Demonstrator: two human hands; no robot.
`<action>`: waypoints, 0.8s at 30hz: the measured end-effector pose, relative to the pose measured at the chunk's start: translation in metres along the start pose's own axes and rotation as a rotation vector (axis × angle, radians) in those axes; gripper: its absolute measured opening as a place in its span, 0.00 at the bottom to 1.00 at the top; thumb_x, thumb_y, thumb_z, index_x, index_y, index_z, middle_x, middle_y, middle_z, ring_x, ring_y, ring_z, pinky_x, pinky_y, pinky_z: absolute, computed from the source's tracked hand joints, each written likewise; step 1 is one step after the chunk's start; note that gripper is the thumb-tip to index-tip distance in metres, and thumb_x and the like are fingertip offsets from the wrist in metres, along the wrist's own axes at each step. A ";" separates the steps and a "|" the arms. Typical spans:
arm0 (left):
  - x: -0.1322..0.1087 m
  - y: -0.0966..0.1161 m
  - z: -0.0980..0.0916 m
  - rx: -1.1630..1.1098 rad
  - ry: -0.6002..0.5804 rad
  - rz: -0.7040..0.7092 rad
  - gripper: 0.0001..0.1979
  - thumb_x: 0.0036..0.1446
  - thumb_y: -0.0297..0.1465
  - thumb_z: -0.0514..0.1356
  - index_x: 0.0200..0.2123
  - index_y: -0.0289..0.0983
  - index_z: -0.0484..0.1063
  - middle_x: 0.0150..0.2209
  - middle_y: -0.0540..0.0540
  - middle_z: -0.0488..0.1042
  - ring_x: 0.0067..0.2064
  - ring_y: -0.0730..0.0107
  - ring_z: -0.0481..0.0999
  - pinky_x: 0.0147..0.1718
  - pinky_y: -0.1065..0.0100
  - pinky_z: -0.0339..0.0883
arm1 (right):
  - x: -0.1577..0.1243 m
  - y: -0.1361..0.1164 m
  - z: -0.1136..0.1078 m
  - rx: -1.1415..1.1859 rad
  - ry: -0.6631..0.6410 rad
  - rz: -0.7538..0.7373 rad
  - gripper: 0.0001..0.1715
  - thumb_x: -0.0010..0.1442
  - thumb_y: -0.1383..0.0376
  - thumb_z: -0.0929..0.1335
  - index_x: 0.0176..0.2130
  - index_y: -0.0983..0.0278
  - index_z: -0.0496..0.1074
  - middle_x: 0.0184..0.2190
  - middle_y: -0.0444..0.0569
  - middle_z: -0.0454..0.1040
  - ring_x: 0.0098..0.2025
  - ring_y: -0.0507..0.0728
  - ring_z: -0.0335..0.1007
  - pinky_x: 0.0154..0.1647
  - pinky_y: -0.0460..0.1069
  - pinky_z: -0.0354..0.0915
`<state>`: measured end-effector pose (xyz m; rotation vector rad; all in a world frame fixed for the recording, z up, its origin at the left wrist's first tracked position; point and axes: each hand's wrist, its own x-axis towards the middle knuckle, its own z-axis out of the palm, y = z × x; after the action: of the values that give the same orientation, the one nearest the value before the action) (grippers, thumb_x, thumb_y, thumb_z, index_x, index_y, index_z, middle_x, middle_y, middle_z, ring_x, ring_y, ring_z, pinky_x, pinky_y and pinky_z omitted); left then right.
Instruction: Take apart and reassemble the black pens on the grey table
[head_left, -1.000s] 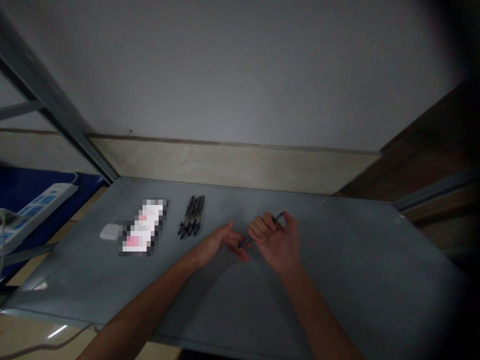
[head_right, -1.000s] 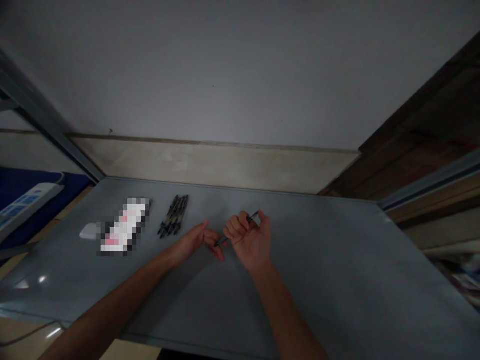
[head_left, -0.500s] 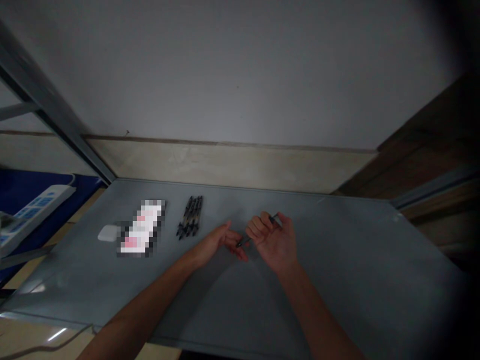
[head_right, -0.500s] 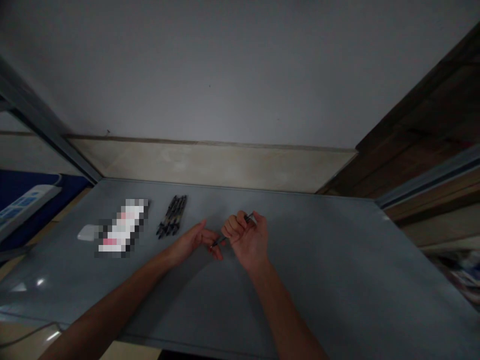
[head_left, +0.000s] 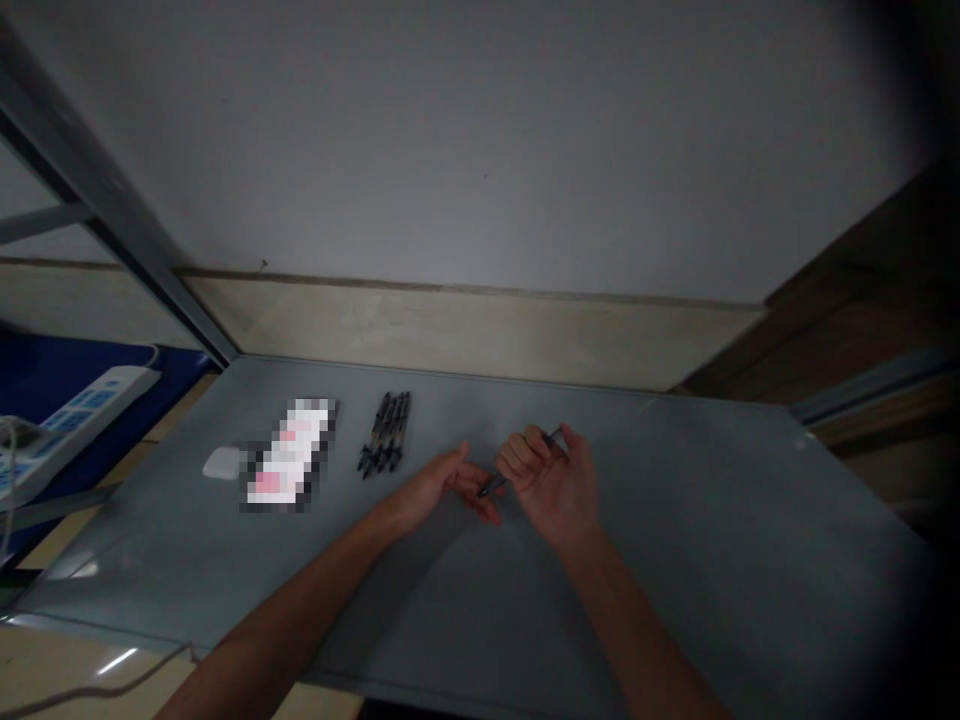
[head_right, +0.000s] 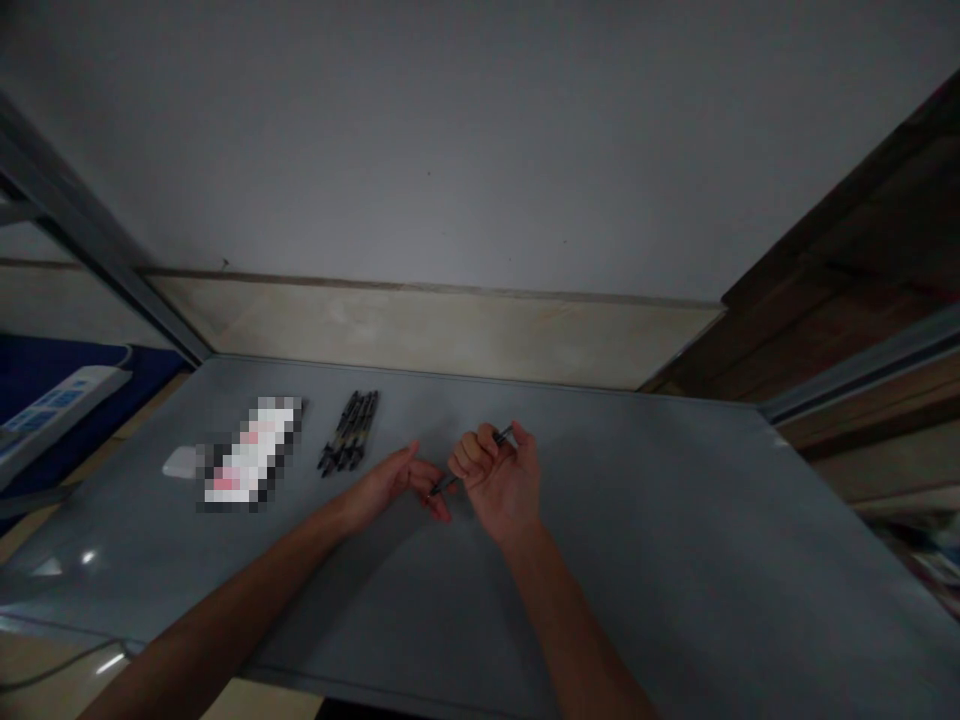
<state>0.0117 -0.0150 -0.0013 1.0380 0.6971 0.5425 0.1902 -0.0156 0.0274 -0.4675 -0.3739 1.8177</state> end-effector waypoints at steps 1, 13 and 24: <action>0.000 0.001 0.000 0.009 -0.002 -0.006 0.38 0.68 0.53 0.36 0.32 0.34 0.77 0.32 0.39 0.81 0.36 0.60 0.78 0.46 0.60 0.66 | 0.000 0.000 0.000 -0.003 0.005 0.000 0.31 0.62 0.51 0.66 0.25 0.59 0.41 0.20 0.38 0.44 0.22 0.52 0.42 0.23 0.48 0.56; 0.000 -0.002 -0.001 0.007 -0.018 0.029 0.37 0.67 0.54 0.38 0.35 0.33 0.79 0.32 0.38 0.82 0.35 0.60 0.78 0.46 0.59 0.66 | 0.001 0.000 0.001 -0.015 0.010 0.002 0.31 0.62 0.50 0.66 0.25 0.59 0.41 0.20 0.38 0.44 0.22 0.52 0.41 0.23 0.48 0.55; 0.002 -0.004 -0.001 -0.024 -0.008 0.060 0.37 0.65 0.56 0.42 0.32 0.32 0.77 0.31 0.35 0.81 0.33 0.59 0.77 0.41 0.61 0.66 | 0.000 -0.001 0.001 -0.008 0.005 0.024 0.31 0.61 0.50 0.66 0.25 0.59 0.41 0.20 0.39 0.46 0.23 0.53 0.43 0.24 0.48 0.56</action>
<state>0.0127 -0.0150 -0.0060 1.0407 0.6526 0.5971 0.1905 -0.0158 0.0284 -0.4839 -0.3737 1.8381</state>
